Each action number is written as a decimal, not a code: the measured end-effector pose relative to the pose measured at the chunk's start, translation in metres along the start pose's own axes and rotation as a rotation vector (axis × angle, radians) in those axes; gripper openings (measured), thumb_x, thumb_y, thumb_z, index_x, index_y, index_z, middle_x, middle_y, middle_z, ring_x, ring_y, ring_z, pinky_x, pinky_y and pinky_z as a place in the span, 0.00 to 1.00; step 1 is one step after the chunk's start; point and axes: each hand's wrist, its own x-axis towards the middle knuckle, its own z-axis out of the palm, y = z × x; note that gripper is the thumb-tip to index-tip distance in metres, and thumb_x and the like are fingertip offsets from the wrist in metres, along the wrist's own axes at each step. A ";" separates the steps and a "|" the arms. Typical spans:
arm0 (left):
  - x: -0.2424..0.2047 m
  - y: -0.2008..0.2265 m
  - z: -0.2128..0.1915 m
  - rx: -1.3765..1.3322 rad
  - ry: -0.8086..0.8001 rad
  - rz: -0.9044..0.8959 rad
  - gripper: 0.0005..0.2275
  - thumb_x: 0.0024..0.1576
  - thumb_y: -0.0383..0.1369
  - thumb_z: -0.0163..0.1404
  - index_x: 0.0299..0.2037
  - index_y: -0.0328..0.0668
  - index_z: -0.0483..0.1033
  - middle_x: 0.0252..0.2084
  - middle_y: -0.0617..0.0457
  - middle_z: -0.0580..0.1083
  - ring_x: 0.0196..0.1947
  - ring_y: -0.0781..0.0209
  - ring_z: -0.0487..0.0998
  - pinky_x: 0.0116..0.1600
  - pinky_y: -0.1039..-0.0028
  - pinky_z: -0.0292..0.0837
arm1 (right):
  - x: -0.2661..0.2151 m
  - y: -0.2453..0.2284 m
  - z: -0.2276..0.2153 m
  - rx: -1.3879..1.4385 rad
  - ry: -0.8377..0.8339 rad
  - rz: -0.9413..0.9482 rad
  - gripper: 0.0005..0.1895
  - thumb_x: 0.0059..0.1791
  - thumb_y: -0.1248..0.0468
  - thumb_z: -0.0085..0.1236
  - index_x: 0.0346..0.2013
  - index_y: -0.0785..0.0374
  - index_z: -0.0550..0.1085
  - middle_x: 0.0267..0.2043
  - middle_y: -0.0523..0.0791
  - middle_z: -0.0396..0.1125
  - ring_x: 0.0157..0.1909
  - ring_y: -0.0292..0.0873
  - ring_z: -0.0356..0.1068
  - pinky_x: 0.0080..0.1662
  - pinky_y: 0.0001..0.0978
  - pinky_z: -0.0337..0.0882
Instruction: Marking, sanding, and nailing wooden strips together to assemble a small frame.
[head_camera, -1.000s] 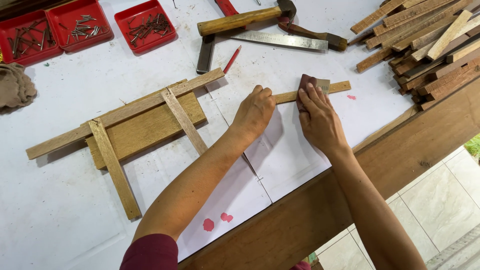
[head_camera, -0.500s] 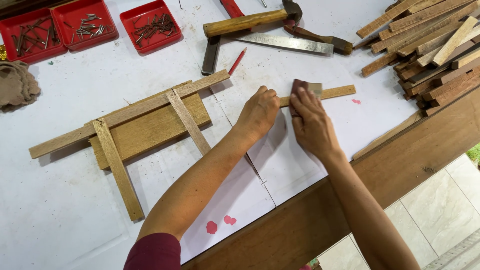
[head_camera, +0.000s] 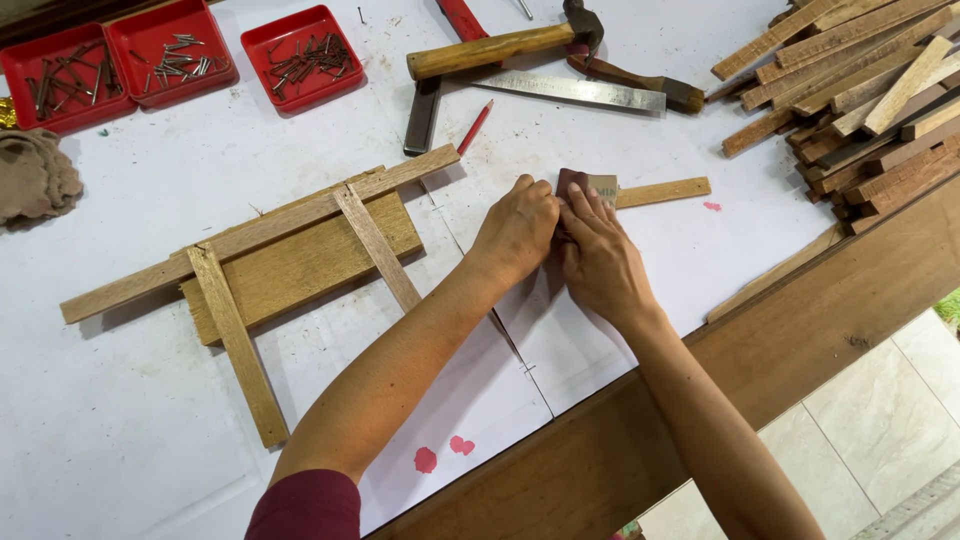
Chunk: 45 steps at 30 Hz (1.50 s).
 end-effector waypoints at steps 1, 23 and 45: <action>-0.001 0.000 -0.001 0.003 -0.003 0.005 0.02 0.50 0.19 0.54 0.29 0.33 0.78 0.35 0.48 0.76 0.42 0.55 0.75 0.43 0.69 0.81 | -0.002 0.003 -0.004 0.002 0.005 0.003 0.28 0.49 0.69 0.45 0.65 0.65 0.69 0.73 0.56 0.58 0.76 0.58 0.53 0.74 0.47 0.54; 0.012 0.009 0.013 0.067 -0.049 0.000 0.08 0.55 0.18 0.52 0.25 0.37 0.72 0.27 0.47 0.73 0.36 0.56 0.76 0.36 0.68 0.80 | -0.012 0.047 -0.017 -0.104 -0.017 0.131 0.26 0.51 0.68 0.47 0.66 0.60 0.69 0.74 0.54 0.56 0.77 0.55 0.52 0.74 0.48 0.49; 0.031 0.020 0.031 0.082 -0.030 0.038 0.05 0.54 0.19 0.55 0.28 0.34 0.75 0.31 0.46 0.75 0.36 0.57 0.75 0.42 0.68 0.79 | -0.026 0.108 -0.032 -0.158 0.044 0.190 0.24 0.55 0.68 0.40 0.66 0.62 0.70 0.74 0.54 0.56 0.76 0.57 0.53 0.74 0.49 0.52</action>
